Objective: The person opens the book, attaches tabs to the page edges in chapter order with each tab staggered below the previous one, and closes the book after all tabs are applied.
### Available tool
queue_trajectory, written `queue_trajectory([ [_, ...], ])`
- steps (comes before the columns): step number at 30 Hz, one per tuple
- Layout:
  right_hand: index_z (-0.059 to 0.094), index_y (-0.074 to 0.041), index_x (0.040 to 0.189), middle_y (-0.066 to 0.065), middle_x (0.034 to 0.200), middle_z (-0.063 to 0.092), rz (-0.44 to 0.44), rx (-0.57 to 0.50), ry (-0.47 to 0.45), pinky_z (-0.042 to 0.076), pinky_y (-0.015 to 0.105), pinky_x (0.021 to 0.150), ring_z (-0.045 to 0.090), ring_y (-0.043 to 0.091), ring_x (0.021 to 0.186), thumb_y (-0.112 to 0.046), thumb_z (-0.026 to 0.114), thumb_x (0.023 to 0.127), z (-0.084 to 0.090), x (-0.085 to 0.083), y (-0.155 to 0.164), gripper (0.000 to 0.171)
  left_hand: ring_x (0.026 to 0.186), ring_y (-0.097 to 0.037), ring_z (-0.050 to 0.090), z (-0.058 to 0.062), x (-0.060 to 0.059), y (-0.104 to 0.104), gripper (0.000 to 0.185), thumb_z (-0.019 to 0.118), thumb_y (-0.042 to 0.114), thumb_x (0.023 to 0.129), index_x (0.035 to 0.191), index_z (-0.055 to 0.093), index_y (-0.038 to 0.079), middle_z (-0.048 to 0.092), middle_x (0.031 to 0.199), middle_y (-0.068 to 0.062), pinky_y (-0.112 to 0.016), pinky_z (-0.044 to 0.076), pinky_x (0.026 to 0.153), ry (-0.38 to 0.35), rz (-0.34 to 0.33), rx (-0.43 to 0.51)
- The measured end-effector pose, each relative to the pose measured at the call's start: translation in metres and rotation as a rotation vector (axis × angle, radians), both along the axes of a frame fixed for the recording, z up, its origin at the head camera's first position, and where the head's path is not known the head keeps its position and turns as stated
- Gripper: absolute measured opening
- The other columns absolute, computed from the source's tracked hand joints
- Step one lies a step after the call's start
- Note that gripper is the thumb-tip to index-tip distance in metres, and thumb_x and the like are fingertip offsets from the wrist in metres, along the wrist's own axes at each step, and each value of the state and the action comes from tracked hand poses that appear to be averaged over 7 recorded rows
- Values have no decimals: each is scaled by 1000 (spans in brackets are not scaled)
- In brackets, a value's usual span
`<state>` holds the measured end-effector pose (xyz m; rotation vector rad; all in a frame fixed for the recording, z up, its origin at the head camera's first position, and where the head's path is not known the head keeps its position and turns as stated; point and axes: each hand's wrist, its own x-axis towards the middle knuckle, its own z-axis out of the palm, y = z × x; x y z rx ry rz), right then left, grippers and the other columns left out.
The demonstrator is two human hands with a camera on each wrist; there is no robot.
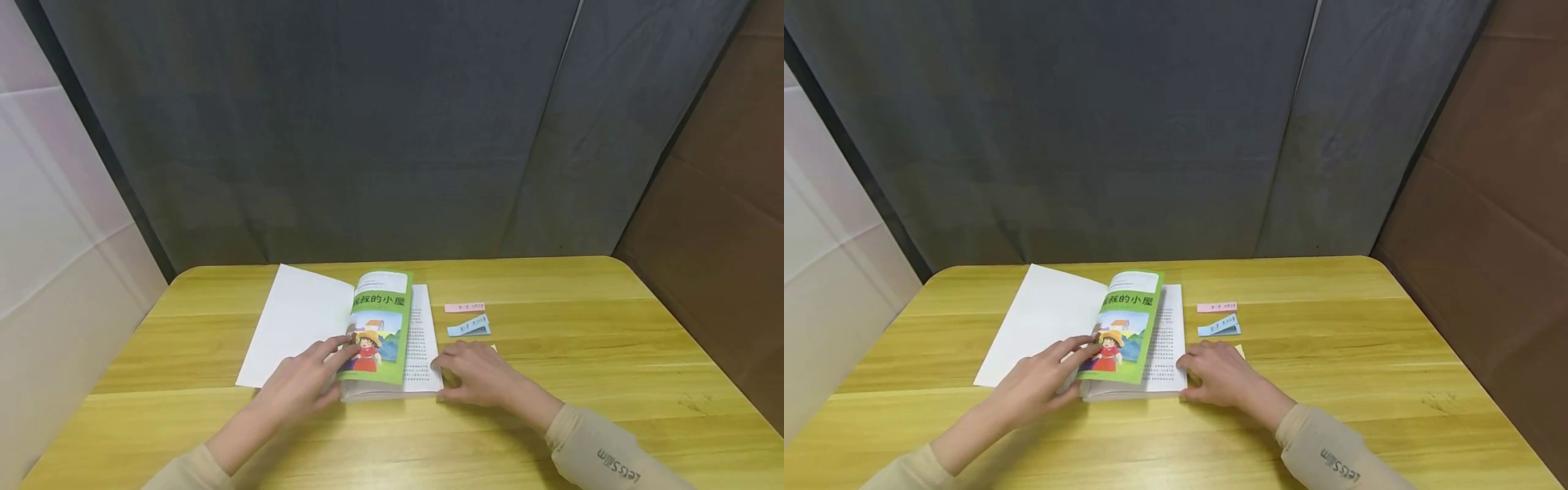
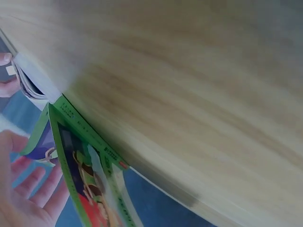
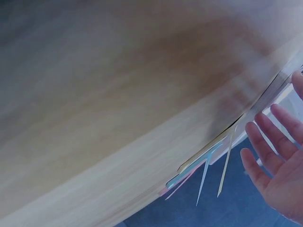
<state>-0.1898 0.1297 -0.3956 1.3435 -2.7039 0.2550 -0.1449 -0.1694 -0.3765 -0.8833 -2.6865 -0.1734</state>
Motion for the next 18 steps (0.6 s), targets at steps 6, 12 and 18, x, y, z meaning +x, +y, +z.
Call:
queue_trajectory([
  [6,63,-13,102,-2,95,58,6,-1,15,43,34,73,54,15,88,-41,67,71,-1,-1,0,42,107,-18,44,1,1,-6,58,54,10,67,124,48,14,43,125,-1,-33,45,60,92,-5,45],
  [12,63,-14,103,-2,96,58,2,13,11,43,34,73,54,15,89,-43,66,72,-2,-2,0,42,112,-26,40,2,0,-13,69,53,4,61,129,41,9,39,128,-9,-42,40,79,171,-7,73],
  [18,62,-14,103,-2,97,58,-5,11,15,43,33,74,54,16,89,-43,66,71,-1,-2,0,43,122,-33,26,5,-1,-21,82,55,2,58,135,29,7,28,136,-16,-51,25,92,233,76,35],
])
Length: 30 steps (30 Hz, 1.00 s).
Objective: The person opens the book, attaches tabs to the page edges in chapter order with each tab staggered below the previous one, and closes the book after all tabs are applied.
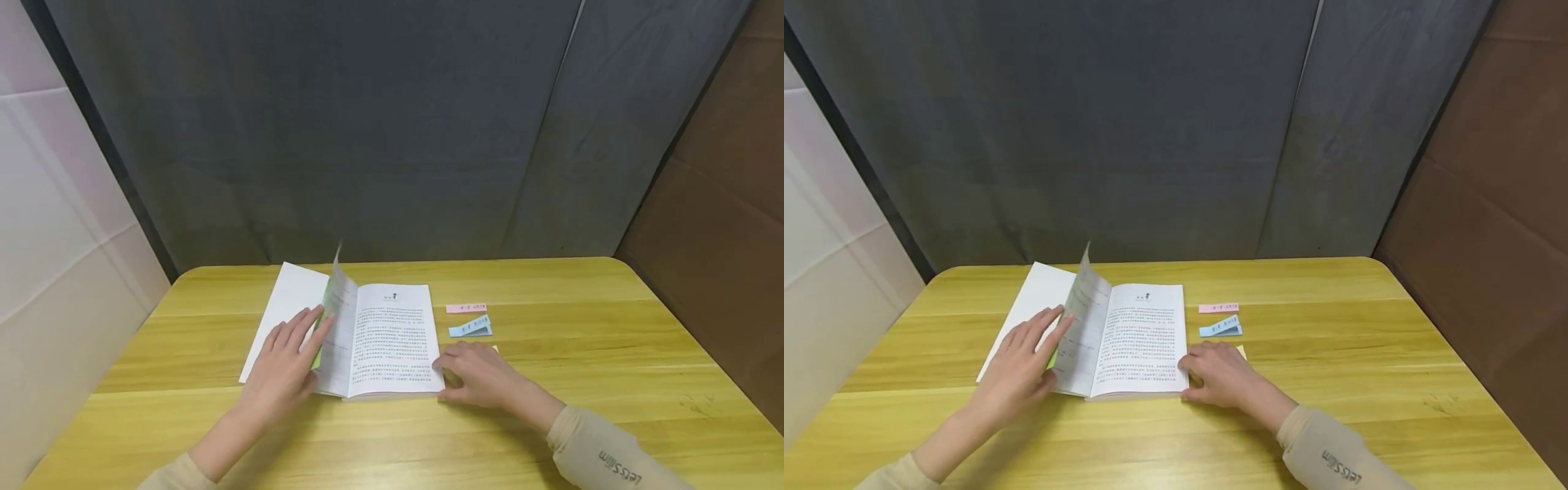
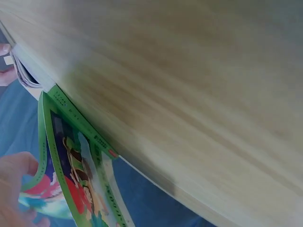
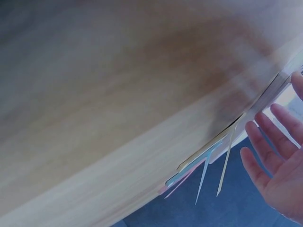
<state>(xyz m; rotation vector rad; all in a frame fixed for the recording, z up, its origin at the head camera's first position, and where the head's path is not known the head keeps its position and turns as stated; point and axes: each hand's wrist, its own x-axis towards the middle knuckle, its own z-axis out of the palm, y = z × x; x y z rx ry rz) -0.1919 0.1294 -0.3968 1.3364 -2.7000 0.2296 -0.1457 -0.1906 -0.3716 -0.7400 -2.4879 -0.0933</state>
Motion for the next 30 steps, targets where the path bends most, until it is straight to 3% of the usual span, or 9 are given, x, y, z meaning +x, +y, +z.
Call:
queue_trajectory([
  [7,63,-13,101,-2,95,58,14,-12,12,43,32,72,54,15,87,-41,67,71,0,0,1,41,126,-34,18,0,0,-7,85,62,5,58,135,28,7,22,139,-17,-56,14,95,54,81,-36],
  [11,63,-13,102,-2,96,58,16,-7,9,43,32,73,54,15,88,-41,67,72,1,0,1,41,126,-35,18,-1,1,-9,82,65,9,59,134,31,7,24,138,-17,-56,8,97,46,104,-78],
  [17,63,-13,101,-2,95,59,28,-19,18,43,32,73,54,15,87,-40,67,71,0,-1,1,40,121,-34,29,-5,3,-3,75,69,15,62,130,39,7,32,135,-16,-55,23,93,-73,112,-139],
  [24,63,-13,101,-2,96,59,29,-31,16,43,33,74,54,16,89,-40,67,71,-1,-1,1,40,107,-34,46,-12,3,11,60,69,12,64,121,49,6,45,124,-16,-48,42,79,-191,82,-97],
  [30,62,-13,101,-1,97,59,30,-36,7,43,34,75,54,16,89,-39,67,72,0,0,1,40,92,-31,54,-15,2,25,49,68,9,66,113,54,6,55,108,-14,-41,47,64,-207,12,-87],
])
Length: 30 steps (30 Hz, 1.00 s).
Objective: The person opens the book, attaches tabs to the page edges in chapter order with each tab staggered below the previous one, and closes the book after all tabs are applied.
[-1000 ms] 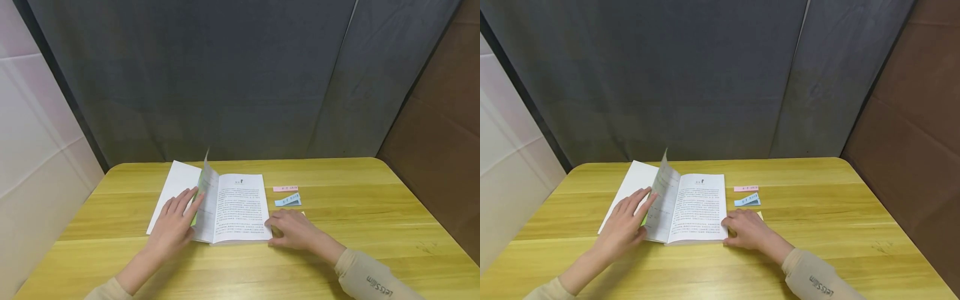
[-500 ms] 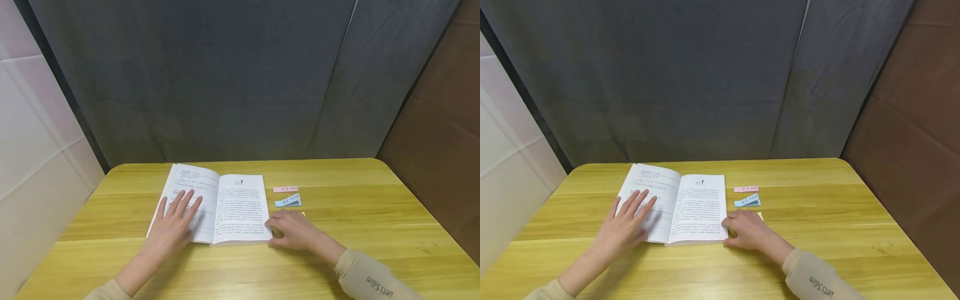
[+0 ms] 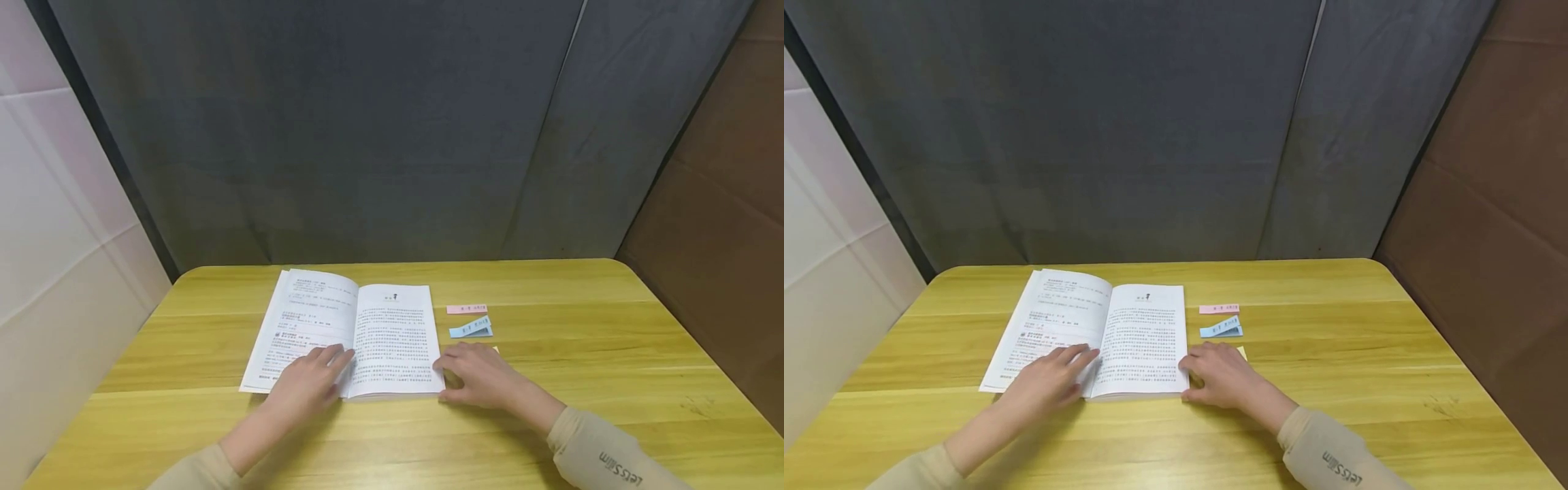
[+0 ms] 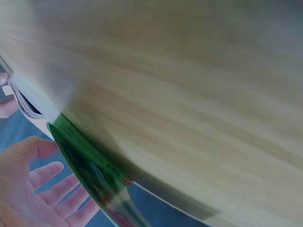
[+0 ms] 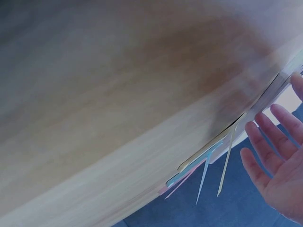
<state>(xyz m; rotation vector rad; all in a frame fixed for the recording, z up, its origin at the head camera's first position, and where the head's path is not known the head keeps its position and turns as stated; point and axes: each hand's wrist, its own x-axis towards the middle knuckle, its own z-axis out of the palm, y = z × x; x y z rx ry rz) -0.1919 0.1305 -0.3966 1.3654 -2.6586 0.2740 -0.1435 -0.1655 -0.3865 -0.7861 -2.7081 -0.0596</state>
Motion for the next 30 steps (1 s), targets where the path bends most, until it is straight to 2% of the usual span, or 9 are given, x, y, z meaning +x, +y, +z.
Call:
queue_trajectory([
  [3,63,-12,100,-1,96,59,6,-6,5,43,34,75,54,16,89,-39,68,71,0,0,0,40,84,-28,55,-1,-1,6,40,66,13,69,107,56,7,57,100,-11,-36,47,58,14,-34,-2],
  [6,63,-12,100,-2,95,59,11,-5,6,43,32,73,54,15,88,-39,68,72,0,0,0,39,78,-23,54,-3,-2,12,35,65,25,74,103,57,8,57,93,-7,-33,45,54,-6,-39,-8],
  [12,62,-13,101,-2,96,58,5,19,-5,43,32,72,54,15,87,-40,66,73,0,-1,0,40,70,-15,46,-6,-4,22,46,62,50,73,98,58,11,50,83,1,-26,37,44,-66,-9,-34],
  [17,62,-13,101,-2,97,58,-1,18,-15,43,33,73,54,15,89,-41,66,73,0,-1,-1,40,67,-16,45,-6,-6,27,47,64,50,70,95,56,11,47,80,1,-26,33,40,-66,-3,-49],
  [30,62,-13,103,-1,98,58,-26,21,-38,42,33,76,53,16,91,-43,65,73,0,1,-2,42,68,-16,45,-1,-8,27,50,65,51,68,97,57,11,48,81,0,-25,34,41,-95,1,-76],
])
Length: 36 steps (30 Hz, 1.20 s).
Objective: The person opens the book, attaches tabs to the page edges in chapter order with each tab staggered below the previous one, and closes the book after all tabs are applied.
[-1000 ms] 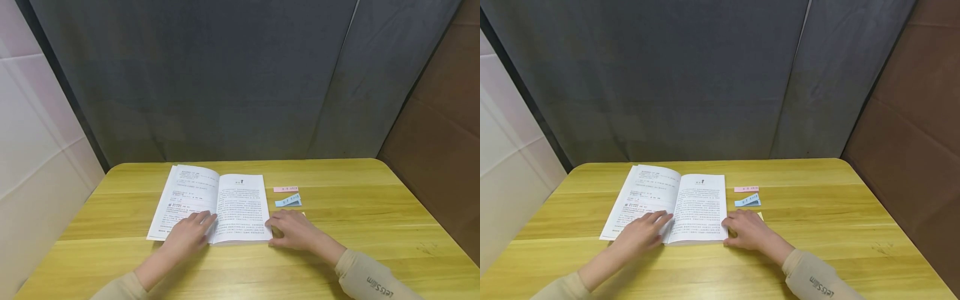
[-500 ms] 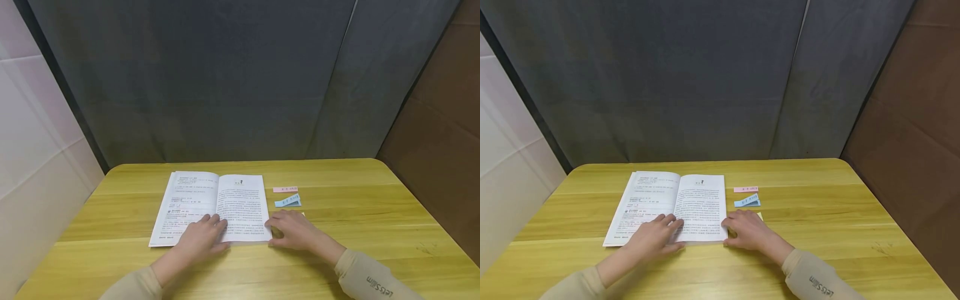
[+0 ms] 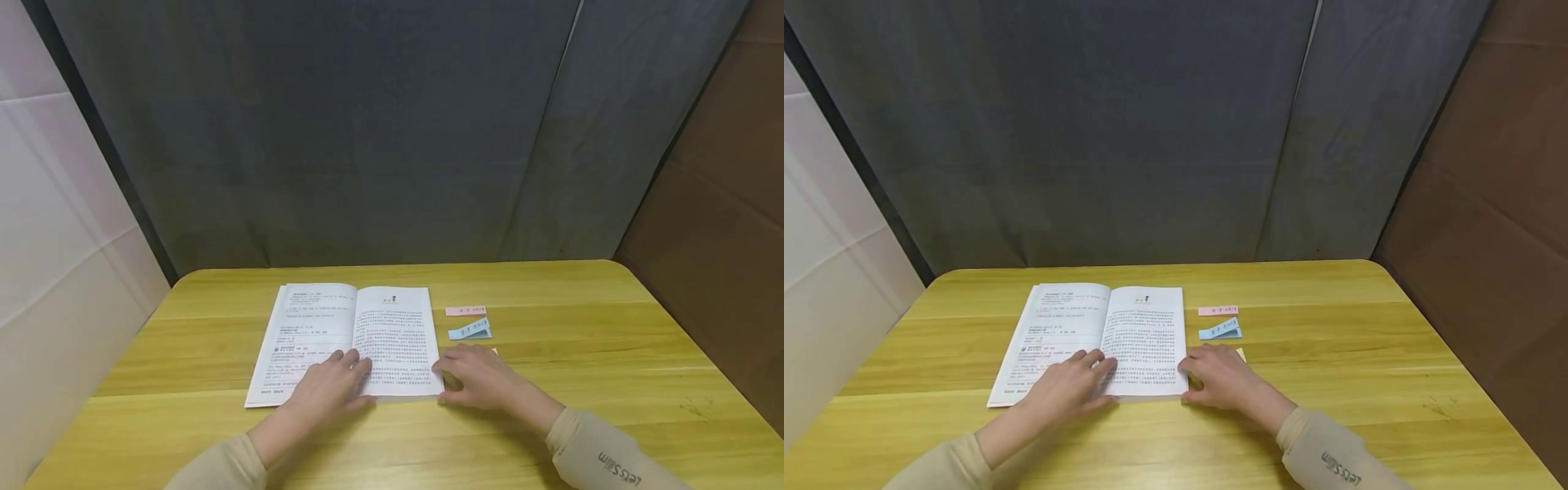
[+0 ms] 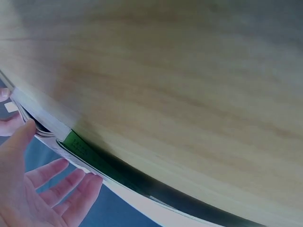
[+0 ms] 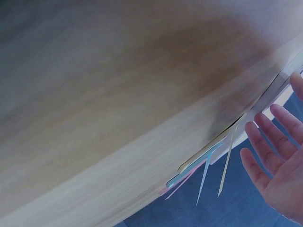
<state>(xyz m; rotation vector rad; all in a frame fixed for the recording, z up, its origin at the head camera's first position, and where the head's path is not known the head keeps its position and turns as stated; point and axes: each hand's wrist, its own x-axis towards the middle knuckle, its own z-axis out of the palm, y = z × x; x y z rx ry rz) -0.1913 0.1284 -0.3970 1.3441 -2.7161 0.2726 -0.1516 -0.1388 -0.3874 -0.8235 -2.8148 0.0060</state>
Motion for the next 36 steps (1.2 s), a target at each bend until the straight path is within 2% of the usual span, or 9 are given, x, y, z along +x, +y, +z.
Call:
queue_trajectory([
  [8,62,-13,103,-1,98,58,-9,-19,9,42,33,76,53,16,91,-43,65,73,-6,1,0,42,67,-14,45,1,-2,-1,52,63,53,70,100,58,11,49,80,1,-23,33,42,-18,-1,-23],
  [21,62,-14,102,-3,95,57,-1,-32,21,43,33,74,53,15,88,-42,66,72,-7,1,1,42,70,-16,51,2,-5,-10,54,65,50,69,105,57,10,52,86,0,-30,43,52,-42,-32,87],
  [28,63,-14,102,-3,95,57,-1,-42,24,43,33,74,54,15,88,-43,66,72,-7,1,2,42,68,-15,52,3,-4,-15,49,65,47,71,106,58,13,52,88,0,-29,43,50,11,-74,92],
  [36,63,-15,102,-4,96,58,0,-51,25,43,34,75,54,15,89,-43,66,72,-9,0,2,41,63,-15,51,4,-2,-18,41,69,35,71,103,59,11,54,87,-1,-27,41,43,142,-167,54],
])
